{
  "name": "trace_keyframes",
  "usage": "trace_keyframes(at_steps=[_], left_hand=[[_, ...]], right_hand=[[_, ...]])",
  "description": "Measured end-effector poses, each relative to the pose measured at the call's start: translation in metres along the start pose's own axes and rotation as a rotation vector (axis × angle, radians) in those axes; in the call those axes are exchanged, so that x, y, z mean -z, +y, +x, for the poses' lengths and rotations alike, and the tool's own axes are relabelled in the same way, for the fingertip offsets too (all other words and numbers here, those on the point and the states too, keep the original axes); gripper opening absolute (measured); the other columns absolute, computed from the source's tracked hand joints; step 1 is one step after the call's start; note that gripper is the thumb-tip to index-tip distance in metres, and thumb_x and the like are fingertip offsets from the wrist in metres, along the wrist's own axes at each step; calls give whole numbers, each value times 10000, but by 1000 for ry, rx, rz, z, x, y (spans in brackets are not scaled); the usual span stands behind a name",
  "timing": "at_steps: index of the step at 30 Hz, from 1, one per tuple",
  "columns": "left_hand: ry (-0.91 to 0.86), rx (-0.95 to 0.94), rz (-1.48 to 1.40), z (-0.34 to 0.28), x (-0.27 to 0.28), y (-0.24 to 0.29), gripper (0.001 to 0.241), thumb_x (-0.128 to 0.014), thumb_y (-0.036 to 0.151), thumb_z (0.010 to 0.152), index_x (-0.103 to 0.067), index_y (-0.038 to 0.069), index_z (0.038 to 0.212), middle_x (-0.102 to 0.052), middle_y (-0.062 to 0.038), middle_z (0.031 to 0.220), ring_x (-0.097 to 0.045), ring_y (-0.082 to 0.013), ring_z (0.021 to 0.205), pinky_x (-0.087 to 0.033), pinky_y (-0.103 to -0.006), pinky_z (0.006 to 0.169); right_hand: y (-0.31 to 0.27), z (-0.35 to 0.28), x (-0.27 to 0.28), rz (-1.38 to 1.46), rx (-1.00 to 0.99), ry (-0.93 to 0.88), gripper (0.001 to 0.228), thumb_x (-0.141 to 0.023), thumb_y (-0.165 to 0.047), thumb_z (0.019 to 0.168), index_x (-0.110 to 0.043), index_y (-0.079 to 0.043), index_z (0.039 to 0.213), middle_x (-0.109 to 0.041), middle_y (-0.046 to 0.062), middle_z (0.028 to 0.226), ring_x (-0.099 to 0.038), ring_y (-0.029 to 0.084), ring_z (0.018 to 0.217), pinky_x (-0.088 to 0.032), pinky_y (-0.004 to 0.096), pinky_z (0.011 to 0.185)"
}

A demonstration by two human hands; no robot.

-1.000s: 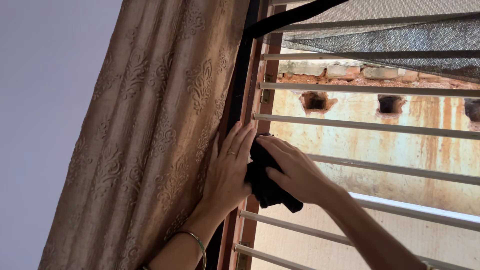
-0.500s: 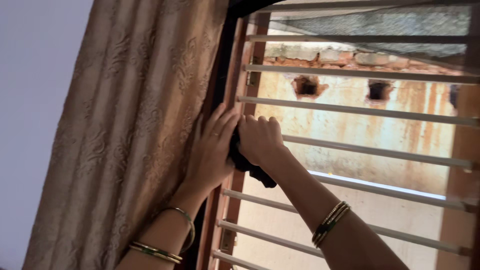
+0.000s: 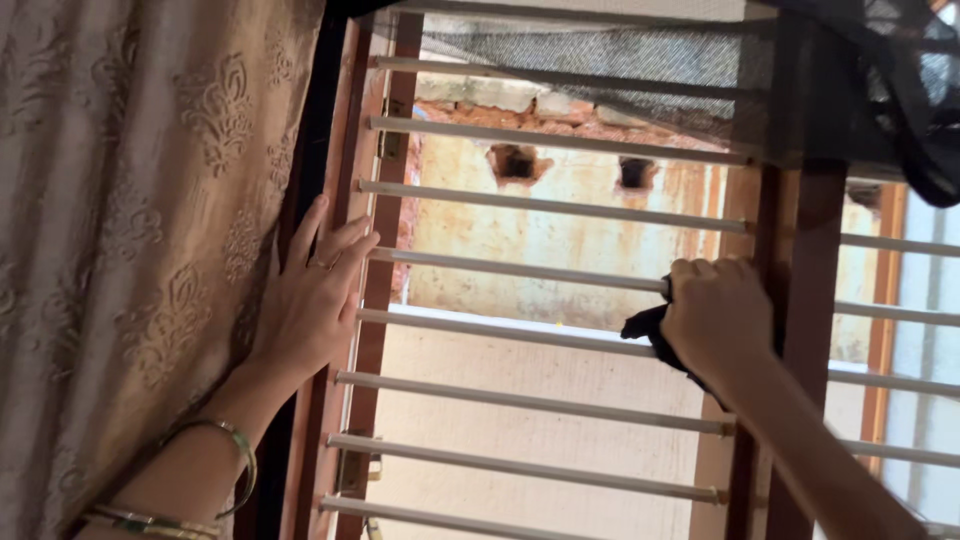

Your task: The person wipes the wooden window frame and metal security bars with a black cloth. They move the cloth along the vertical and horizontal bars, then along the frame edges, while occasionally steadying the window with the other hand.

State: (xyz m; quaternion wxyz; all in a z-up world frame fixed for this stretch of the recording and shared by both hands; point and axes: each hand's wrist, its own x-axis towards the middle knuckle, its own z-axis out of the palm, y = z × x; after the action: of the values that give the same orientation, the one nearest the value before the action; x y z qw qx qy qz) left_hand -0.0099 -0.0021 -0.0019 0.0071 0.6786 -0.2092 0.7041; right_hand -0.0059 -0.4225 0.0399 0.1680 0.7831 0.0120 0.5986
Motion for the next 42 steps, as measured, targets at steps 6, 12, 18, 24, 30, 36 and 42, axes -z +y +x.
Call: trace_keyframes(at_steps=[6,12,18,24,30,36,42], left_hand=[[-21,28,61,-1,-9,2,640,-700,-12,777,-540,28,1395,-488,-56,1525,-259,-363,1536,-351,-487,1197],[4,38,90,-5,-13,-3,642,-705,27,779,-533,52,1397,-481,-54,1530,-302,-303,1524,-292,-605,1199],[57,53,33,-9,-11,-7,642,-708,57,781,-533,66,1399,-473,-82,1545,-332,-289,1530,-261,-618,1241],[59,67,14,-12,-10,-8,664,-727,78,784,-526,80,1417,-479,-63,1542,-331,-282,1539,-261,-618,1250],[28,92,56,-13,-11,-2,690,-744,137,782,-509,72,1428,-452,-56,1581,-307,-290,1558,-278,-622,1235],[25,142,39,-46,-11,18,666,-659,218,936,-423,-11,1515,-338,-120,1681,-251,-366,1560,-332,-614,1157],[-84,114,133,-56,-4,19,805,-742,246,743,-418,33,1448,-356,-77,1589,-247,-380,1487,-313,-585,1143]], right_hand=[[-64,16,-3,-127,6,-1,325,-610,-228,744,-684,-44,1001,-706,119,905,-656,248,887,-464,403,956],[-206,53,30,253,101,-75,457,-748,-384,744,-671,-70,1067,-672,116,1073,-636,269,1038,-438,453,1008],[-249,78,19,170,344,-59,661,-849,-420,714,-607,-67,1218,-655,108,1167,-618,262,1132,-485,500,976],[-90,23,22,337,159,122,433,-722,-53,658,-677,-121,1083,-701,78,992,-669,286,1021,-506,496,877],[-4,-13,3,55,77,-36,429,-741,-78,740,-617,-112,1150,-647,64,1092,-606,256,1122,-454,482,1017],[-38,-37,15,-49,46,300,579,-714,-67,727,-576,-84,1288,-608,106,1272,-510,314,1291,-469,533,980],[-67,-43,35,621,-286,-31,563,-557,0,874,-439,-25,1424,-568,164,1319,-563,332,1285,-583,487,849]])
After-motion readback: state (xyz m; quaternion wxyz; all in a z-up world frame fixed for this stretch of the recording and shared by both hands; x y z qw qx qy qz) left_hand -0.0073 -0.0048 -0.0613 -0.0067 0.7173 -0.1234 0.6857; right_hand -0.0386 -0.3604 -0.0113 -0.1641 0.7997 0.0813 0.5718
